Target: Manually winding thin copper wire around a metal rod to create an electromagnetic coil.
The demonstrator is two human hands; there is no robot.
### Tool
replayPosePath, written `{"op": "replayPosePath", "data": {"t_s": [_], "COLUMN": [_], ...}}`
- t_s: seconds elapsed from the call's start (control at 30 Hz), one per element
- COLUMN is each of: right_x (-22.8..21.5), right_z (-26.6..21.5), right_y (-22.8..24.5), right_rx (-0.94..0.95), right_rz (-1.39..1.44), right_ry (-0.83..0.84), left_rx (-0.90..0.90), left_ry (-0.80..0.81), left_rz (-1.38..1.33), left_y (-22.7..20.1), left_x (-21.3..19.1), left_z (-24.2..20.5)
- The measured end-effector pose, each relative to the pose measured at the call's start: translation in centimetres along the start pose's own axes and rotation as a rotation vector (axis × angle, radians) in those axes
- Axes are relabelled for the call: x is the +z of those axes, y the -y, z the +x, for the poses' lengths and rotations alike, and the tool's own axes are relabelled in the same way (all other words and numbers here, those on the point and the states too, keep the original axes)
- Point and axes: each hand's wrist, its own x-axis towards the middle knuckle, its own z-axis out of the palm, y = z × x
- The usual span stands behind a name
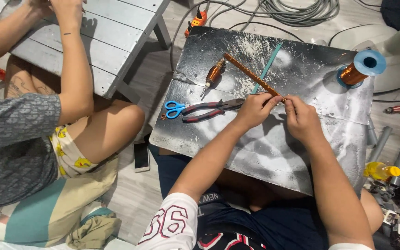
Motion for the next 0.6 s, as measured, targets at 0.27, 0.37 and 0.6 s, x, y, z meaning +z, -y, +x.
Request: {"op": "replayPosePath", "data": {"t_s": [0.27, 0.37, 0.6], "right_x": [0.3, 0.2, 0.9], "right_z": [0.3, 0.3, 0.4], "right_y": [-0.3, -0.8, -1.0], "right_rx": [-0.103, -0.142, -0.197], "right_rz": [0.004, 0.008, 0.016], "right_ry": [-0.11, -0.144, -0.18], "left_rx": [-0.048, -0.088, -0.126], "left_ry": [0.021, 0.048, 0.091], "left_rz": [-0.02, -0.009, -0.032], "left_y": [0.2, -0.1, -0.1], "left_x": [-0.2, 0.0, -0.4], "left_z": [-0.2, -0.5, -0.3]}}
